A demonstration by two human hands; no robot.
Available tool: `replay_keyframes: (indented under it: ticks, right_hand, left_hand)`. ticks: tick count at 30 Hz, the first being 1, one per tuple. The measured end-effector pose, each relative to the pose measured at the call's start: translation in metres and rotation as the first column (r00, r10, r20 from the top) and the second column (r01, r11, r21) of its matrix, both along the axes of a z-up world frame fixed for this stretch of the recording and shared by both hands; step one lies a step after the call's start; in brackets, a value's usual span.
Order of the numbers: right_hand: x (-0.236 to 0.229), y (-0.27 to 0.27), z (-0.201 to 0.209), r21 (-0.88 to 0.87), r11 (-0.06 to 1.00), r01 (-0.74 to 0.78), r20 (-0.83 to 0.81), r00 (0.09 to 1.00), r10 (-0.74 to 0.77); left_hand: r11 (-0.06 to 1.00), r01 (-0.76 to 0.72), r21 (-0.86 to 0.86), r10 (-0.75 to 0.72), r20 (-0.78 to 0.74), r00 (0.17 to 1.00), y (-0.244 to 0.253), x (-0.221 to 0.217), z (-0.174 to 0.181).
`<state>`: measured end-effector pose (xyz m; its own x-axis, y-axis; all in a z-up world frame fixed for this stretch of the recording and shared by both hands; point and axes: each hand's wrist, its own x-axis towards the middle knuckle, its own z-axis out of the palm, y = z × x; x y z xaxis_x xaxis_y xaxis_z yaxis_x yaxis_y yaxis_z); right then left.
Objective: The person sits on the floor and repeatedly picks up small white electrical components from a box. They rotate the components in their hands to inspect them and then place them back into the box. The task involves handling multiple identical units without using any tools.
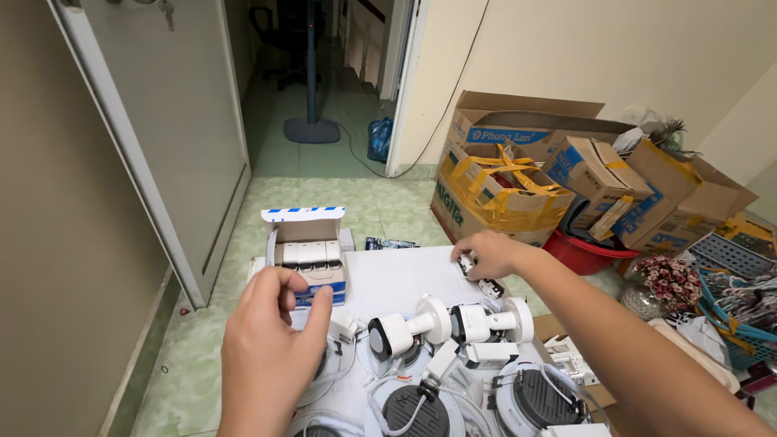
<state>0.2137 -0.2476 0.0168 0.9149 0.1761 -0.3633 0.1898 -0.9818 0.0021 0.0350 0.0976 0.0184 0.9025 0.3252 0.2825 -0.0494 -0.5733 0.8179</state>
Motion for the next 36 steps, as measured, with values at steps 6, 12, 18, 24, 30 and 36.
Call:
replay_keyframes:
  ticks: [6, 12, 18, 24, 30, 36]
  right_hand:
    - [-0.051, 0.037, 0.048, 0.578, 0.809, 0.105, -0.081, 0.994, -0.071]
    - [-0.123, 0.065, 0.054, 0.898, 0.305, 0.318, -0.366, 0.923, 0.116]
    - [-0.176, 0.083, 0.035, 0.840, -0.026, 0.542, -0.539, 0.839, 0.082]
    - [-0.209, 0.081, 0.036, 0.928, 0.291, 0.234, -0.155, 0.950, -0.270]
    - [-0.206, 0.058, 0.001, 0.984, 0.120, 0.129, -0.102, 0.972, -0.211]
    - [-0.209, 0.051, 0.006, 0.992, 0.115, 0.043, -0.024, 0.986, -0.163]
  left_hand:
    - [0.979, 0.198, 0.043, -0.203, 0.214, 0.956, -0.013, -0.004, -0.009]
    - [0.858, 0.512, 0.046, -0.501, 0.300, 0.812, -0.047, -0.023, 0.002]
    - [0.743, 0.667, 0.064, -0.617, 0.453, 0.644, -0.066, -0.037, 0.017]
    - [0.773, 0.634, 0.015, -0.580, 0.421, 0.697, -0.068, -0.034, 0.007]
    - [0.789, 0.615, 0.003, -0.571, 0.375, 0.730, -0.076, -0.029, -0.010]
    - [0.791, 0.612, 0.013, -0.567, 0.392, 0.725, -0.083, -0.029, -0.014]
